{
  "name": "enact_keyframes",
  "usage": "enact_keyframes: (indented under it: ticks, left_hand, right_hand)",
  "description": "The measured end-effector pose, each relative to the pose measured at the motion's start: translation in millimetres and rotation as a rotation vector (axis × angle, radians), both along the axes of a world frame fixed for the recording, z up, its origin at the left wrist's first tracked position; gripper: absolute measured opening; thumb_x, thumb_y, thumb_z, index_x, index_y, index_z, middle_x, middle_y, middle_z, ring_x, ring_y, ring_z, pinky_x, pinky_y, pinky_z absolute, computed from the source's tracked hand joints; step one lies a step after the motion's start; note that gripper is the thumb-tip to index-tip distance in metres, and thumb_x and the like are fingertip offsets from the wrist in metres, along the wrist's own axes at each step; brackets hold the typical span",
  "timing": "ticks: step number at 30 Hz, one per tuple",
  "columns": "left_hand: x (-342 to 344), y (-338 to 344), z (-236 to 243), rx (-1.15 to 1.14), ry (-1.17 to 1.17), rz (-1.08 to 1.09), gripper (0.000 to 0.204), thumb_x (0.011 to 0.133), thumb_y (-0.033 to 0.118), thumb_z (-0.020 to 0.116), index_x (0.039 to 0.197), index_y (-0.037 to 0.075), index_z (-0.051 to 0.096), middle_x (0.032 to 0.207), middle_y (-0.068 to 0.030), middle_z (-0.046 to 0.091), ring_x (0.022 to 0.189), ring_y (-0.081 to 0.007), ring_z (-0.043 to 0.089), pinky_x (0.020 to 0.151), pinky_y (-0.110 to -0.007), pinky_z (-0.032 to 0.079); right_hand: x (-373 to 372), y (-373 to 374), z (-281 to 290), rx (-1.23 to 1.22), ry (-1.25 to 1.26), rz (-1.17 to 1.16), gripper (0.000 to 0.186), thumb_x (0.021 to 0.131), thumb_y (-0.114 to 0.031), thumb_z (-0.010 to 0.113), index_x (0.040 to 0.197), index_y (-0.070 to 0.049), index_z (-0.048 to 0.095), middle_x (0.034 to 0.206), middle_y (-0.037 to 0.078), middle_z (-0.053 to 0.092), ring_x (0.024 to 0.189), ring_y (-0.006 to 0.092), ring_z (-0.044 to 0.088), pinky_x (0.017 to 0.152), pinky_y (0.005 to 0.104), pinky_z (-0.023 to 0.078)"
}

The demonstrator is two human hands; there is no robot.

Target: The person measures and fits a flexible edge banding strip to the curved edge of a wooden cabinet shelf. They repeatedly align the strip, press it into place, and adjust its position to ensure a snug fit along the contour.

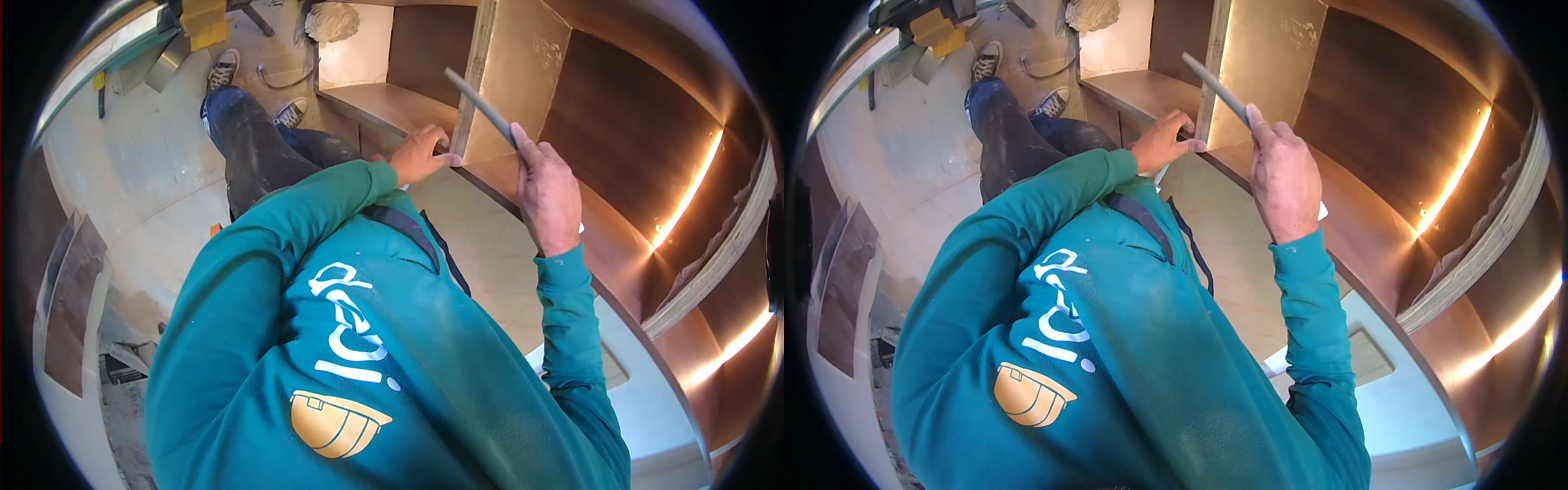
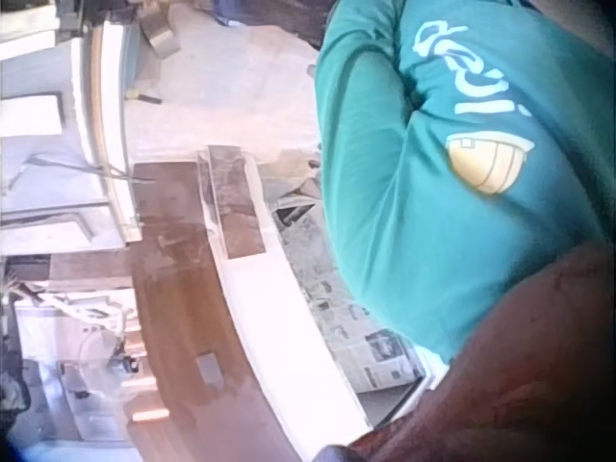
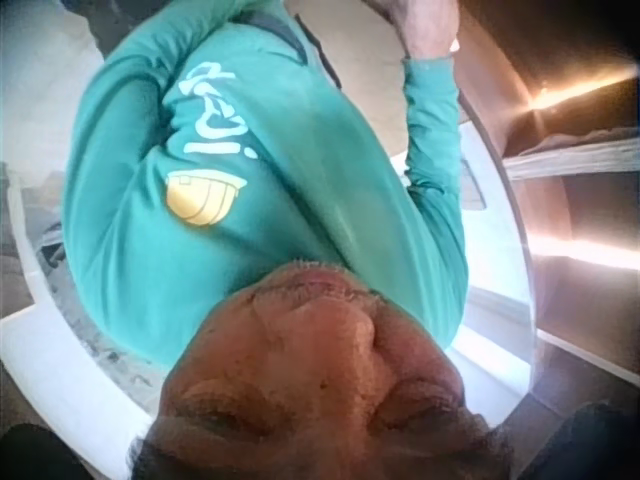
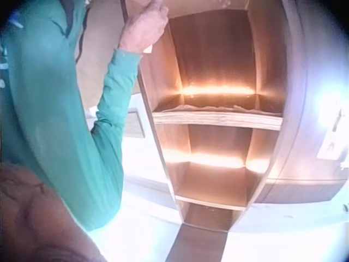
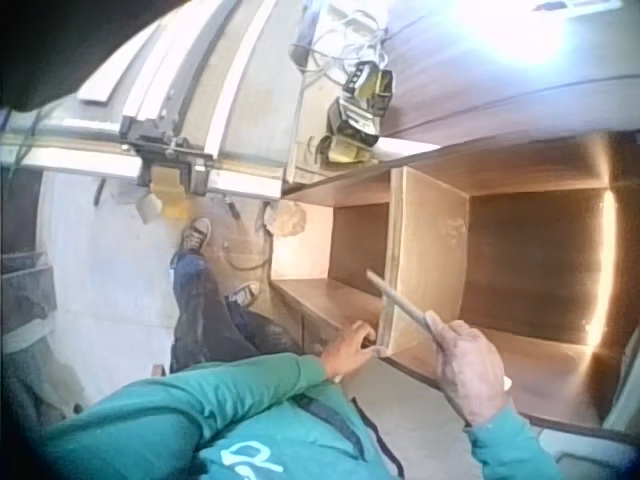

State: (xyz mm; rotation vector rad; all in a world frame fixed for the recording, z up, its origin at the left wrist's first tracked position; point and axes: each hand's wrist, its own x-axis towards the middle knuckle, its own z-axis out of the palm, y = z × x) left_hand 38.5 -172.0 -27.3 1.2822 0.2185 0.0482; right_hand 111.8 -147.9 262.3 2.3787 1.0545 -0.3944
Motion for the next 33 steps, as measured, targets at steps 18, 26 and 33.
enact_keyframes:
  ticks: [18, 26, 33]
  left_hand:
    - [22, 53, 17, 0.229, 0.11, -0.191, 0.048, 0.095, 0.04, 0.073, 0.111, -0.002, 0.056, 0.094, -0.018, 0.068, 0.082, -0.0257, 0.073, 0.071, -0.038, 0.056]
    - [5, 70, 38, 0.819, -0.328, -0.131, 0.035, 0.086, 0.021, 0.083, 0.108, 0.003, 0.062, 0.095, -0.0148, 0.057, 0.084, -0.0332, 0.06, 0.074, -0.044, 0.05]
    - [46, 79, 82, 0.955, -0.711, -0.349, 0.019, 0.081, 0.016, 0.082, 0.095, 0.009, 0.071, 0.097, -0.0087, 0.066, 0.092, -0.0316, 0.062, 0.08, -0.043, 0.051]
  right_hand:
    - [-140, -120, 7, 1.061, 0.415, -0.84, 0.041, 0.099, -0.008, 0.062, 0.141, -0.012, 0.063, 0.091, 0.017, 0.067, 0.078, 0.0304, 0.067, 0.075, 0.0395, 0.053]
    - [-160, -134, 4, 1.097, 0.547, -0.763, 0.04, 0.101, -0.014, 0.061, 0.141, -0.014, 0.062, 0.095, 0.015, 0.066, 0.085, 0.0353, 0.066, 0.077, 0.0445, 0.054]
    - [-164, -131, -10, 1.234, 0.53, -0.746, 0.038, 0.1, -0.017, 0.061, 0.138, -0.015, 0.064, 0.096, 0.015, 0.067, 0.086, 0.0367, 0.066, 0.077, 0.0469, 0.054]
